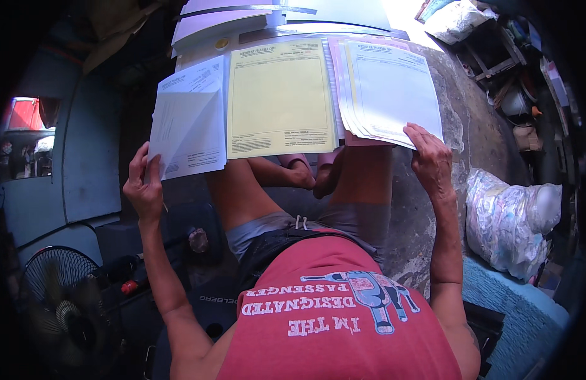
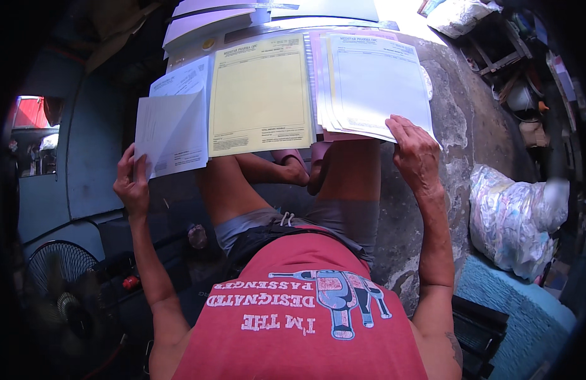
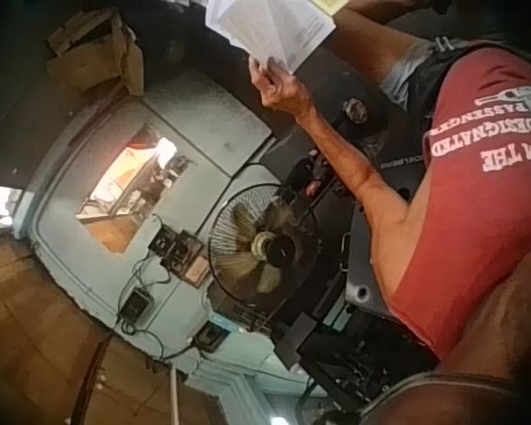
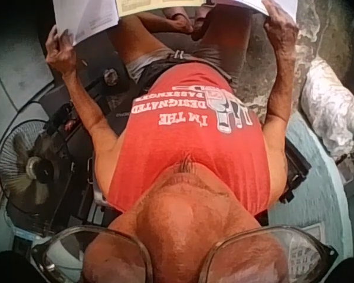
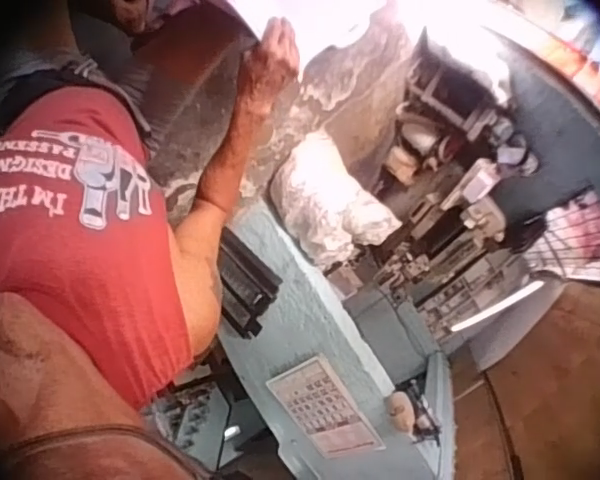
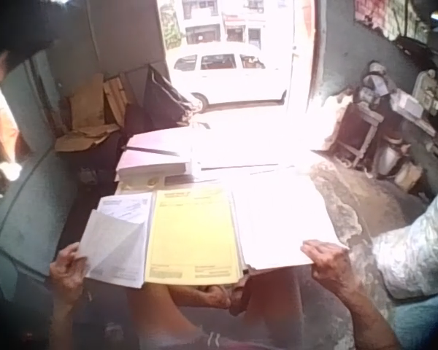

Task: Sorting and organizing multi-colored (white, yellow, pink) paper forms into stacks.

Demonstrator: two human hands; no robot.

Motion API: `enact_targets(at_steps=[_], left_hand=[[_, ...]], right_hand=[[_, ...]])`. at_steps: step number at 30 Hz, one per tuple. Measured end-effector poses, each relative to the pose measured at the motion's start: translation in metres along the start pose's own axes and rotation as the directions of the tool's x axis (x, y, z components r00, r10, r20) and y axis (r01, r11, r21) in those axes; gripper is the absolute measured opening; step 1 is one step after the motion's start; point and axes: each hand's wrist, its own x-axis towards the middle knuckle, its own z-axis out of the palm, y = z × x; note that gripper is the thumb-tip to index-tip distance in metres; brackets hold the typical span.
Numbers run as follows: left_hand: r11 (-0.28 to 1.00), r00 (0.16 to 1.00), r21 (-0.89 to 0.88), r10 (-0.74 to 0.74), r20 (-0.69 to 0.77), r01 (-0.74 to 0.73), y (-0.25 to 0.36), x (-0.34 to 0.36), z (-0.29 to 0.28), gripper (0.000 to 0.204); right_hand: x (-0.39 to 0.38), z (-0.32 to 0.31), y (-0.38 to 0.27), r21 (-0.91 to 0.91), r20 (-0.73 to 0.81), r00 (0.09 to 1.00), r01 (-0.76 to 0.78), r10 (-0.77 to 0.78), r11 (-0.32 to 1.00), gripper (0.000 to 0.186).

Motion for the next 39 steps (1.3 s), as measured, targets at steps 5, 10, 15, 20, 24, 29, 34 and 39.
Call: enact_targets(at_steps=[5,10,15,20,24,29,34,39], left_hand=[[0.81,0.835,0.216,0.502,0.223,-0.545,0.05,0.03,0.044,0.049],[0.58,0.572,0.176,0.621,0.535,-0.795,0.082,0.034,0.108,0.038],[0.482,0.435,0.063,0.718,0.543,-0.874,0.092,0.018,0.14,0.027],[0.592,0.508,0.026,0.666,0.547,-0.805,0.08,-0.005,0.144,0.024],[0.51,0.482,0.099,0.708,0.516,-0.854,0.065,-0.019,0.145,0.02],[0.55,0.554,0.145,0.719,0.42,-0.823,0.067,-0.035,0.145,0.013],[0.656,0.658,0.182,0.616,0.432,-0.733,0.081,-0.045,0.14,0.015],[0.684,0.704,0.206,0.614,0.357,-0.7,0.077,-0.043,0.131,0.017]], right_hand=[[0.001,0.001,0.003,0.059,-0.054,0.998,-0.03,0.033,0.998,0.047],[0.008,-0.001,0.011,0.237,-0.113,0.973,-0.171,0.202,0.956,0.039],[0.021,-0.004,0.013,0.487,-0.152,0.919,-0.251,0.364,0.837,0.027],[0.046,-0.006,-0.002,0.529,-0.133,0.918,-0.254,0.375,0.81,0.027],[0.081,-0.005,-0.029,0.478,-0.166,0.934,-0.205,0.317,0.854,0.025],[0.122,-0.002,-0.079,0.254,-0.208,0.974,-0.033,0.088,0.967,0.025],[0.14,0.017,-0.145,0.074,0.005,0.997,0.072,-0.073,0.995,0.012],[0.112,0.035,-0.186,0.087,0.328,0.924,0.176,-0.195,0.981,0.02]])
